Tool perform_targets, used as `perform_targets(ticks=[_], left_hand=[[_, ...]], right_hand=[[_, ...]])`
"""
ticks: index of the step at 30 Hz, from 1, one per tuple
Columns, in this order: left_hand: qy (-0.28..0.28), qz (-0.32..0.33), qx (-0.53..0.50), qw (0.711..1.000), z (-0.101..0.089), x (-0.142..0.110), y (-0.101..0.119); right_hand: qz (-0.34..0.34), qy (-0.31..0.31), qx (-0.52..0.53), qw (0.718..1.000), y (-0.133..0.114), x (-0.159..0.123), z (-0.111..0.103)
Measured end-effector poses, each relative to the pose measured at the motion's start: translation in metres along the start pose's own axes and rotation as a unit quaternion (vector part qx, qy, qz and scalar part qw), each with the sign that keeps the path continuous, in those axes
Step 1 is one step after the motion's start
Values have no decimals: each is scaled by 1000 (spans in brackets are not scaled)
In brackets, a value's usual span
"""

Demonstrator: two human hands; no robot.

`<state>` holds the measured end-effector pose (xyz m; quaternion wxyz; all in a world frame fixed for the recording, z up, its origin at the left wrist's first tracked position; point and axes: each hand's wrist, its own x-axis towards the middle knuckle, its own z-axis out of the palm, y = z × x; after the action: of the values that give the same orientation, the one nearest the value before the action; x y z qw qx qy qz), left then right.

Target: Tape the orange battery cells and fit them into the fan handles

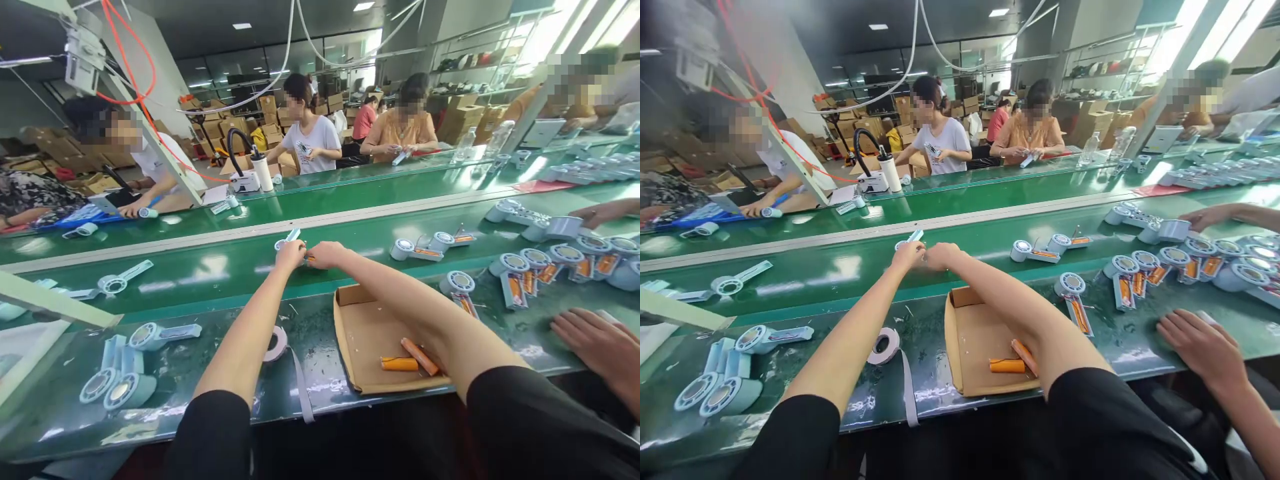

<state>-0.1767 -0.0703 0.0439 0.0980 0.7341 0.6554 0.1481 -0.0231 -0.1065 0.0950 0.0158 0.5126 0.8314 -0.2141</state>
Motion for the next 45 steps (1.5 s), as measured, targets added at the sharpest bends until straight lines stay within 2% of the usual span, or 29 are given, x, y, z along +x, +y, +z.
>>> perform_targets(ticks=[2, 4, 6, 8, 9, 11, 13, 15, 17, 19, 20, 22, 24, 26, 28, 31, 34, 36, 39, 42, 44, 45], left_hand=[[25, 9, -6, 1000, 1, -30, -4], [43, 54, -18, 997, 7, -80, -22], [57, 147, -31, 987, 16, -141, -50], [61, 187, -31, 980, 24, -200, -84], [77, 195, -17, 978, 27, -225, -99], [100, 197, 12, 975, 33, -259, -120], [101, 199, 30, 974, 35, -274, -126], [106, 210, 42, 971, 30, -276, -117], [128, 229, 54, 963, 19, -273, -98], [161, 253, 55, 952, 7, -273, -72], [173, 267, 47, 947, 1, -275, -58], [188, 302, 19, 934, -8, -281, -30], [193, 336, -11, 922, -14, -287, -9], [195, 361, -29, 912, -16, -290, 4], [197, 370, -32, 907, -15, -289, 9], [211, 369, -19, 905, -14, -284, 9], [244, 367, -10, 898, -17, -282, 8], [270, 371, -14, 888, -23, -281, 10], [310, 371, -11, 875, -35, -281, 15], [332, 355, -4, 874, -47, -282, 17], [326, 353, -3, 877, -51, -284, 18], [316, 357, -4, 879, -52, -285, 18]], right_hand=[[-20, 3, 27, 999, 17, -34, 0], [-45, -34, 46, 997, 38, -76, 10], [-80, -109, 46, 990, 58, -121, 27], [-98, -174, 31, 979, 70, -160, 48], [-96, -180, 19, 979, 74, -175, 57], [-90, -153, 17, 984, 80, -192, 73], [-103, -102, 60, 988, 84, -194, 81], [-121, -15, 169, 978, 84, -187, 82], [-134, 130, 302, 935, 77, -180, 83], [-155, 281, 387, 865, 63, -179, 88], [-167, 343, 395, 836, 54, -182, 91], [-185, 433, 360, 806, 35, -191, 99], [-192, 486, 307, 795, 17, -200, 106], [-210, 500, 274, 794, 4, -206, 114], [-242, 467, 270, 807, -2, -211, 120], [-262, 357, 348, 826, 3, -219, 124], [-214, 219, 513, 802, 11, -227, 122], [-164, 122, 576, 792, 10, -231, 121], [-101, -17, 602, 792, -4, -237, 126], [-127, -153, 552, 810, -13, -246, 130], [-165, -166, 502, 833, -8, -253, 125], [-171, -134, 503, 837, -3, -255, 120]])
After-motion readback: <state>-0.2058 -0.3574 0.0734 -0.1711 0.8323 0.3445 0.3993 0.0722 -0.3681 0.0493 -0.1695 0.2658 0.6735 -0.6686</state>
